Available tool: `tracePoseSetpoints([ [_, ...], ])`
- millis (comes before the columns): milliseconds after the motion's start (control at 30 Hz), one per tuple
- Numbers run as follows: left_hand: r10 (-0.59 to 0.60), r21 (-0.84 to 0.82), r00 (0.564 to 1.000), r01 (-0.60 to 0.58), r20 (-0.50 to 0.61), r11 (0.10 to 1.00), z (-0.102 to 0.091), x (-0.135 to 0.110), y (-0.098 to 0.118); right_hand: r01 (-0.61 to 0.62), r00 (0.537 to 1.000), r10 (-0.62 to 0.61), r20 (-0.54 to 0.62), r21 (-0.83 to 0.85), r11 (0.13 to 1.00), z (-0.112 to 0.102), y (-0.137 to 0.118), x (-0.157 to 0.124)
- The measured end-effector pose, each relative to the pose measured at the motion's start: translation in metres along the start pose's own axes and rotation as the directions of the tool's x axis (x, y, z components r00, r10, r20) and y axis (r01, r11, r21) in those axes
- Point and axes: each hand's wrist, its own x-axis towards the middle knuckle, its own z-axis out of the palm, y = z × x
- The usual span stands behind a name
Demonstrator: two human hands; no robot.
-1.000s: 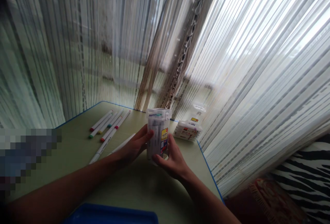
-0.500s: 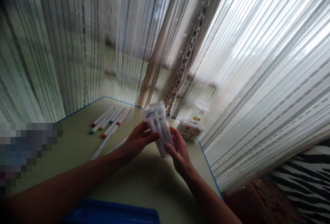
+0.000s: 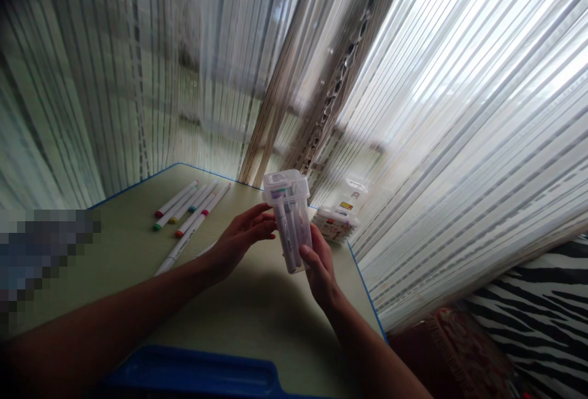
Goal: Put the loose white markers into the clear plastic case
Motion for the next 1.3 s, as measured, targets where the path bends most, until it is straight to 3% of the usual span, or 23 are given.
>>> tracePoseSetpoints([
  [100, 0.000, 0.007, 1.000, 0.000, -0.004, 1.000, 0.000, 0.001, 0.002, -0.008, 0.998, 0.015, -0.061, 0.109, 0.994, 0.003, -0.002, 0.000],
  [600, 0.047, 0.059, 0.999, -0.047, -0.006, 0.997, -0.004, 0.006, 0.000, -0.121, 0.991, 0.131, -0.013, 0.309, 0.943, -0.002, -0.005, 0.002],
  [867, 0.017, 0.038, 0.971, -0.026, 0.238, 0.999, -0.005, 0.004, 0.011, -0.212, 0.976, 0.177, 0.124, 0.391, 0.896, 0.001, -0.016, 0.006],
  [1100, -0.004, 0.063, 0.968, -0.013, 0.251, 0.998, -0.012, 0.008, 0.008, -0.318, 0.937, 0.201, 0.287, 0.454, 0.832, -0.002, -0.012, 0.008],
  [1300, 0.027, 0.022, 0.966, -0.034, 0.257, 0.999, -0.011, 0.009, 0.006, -0.320, 0.937, 0.191, 0.293, 0.499, 0.805, -0.005, -0.011, 0.009],
])
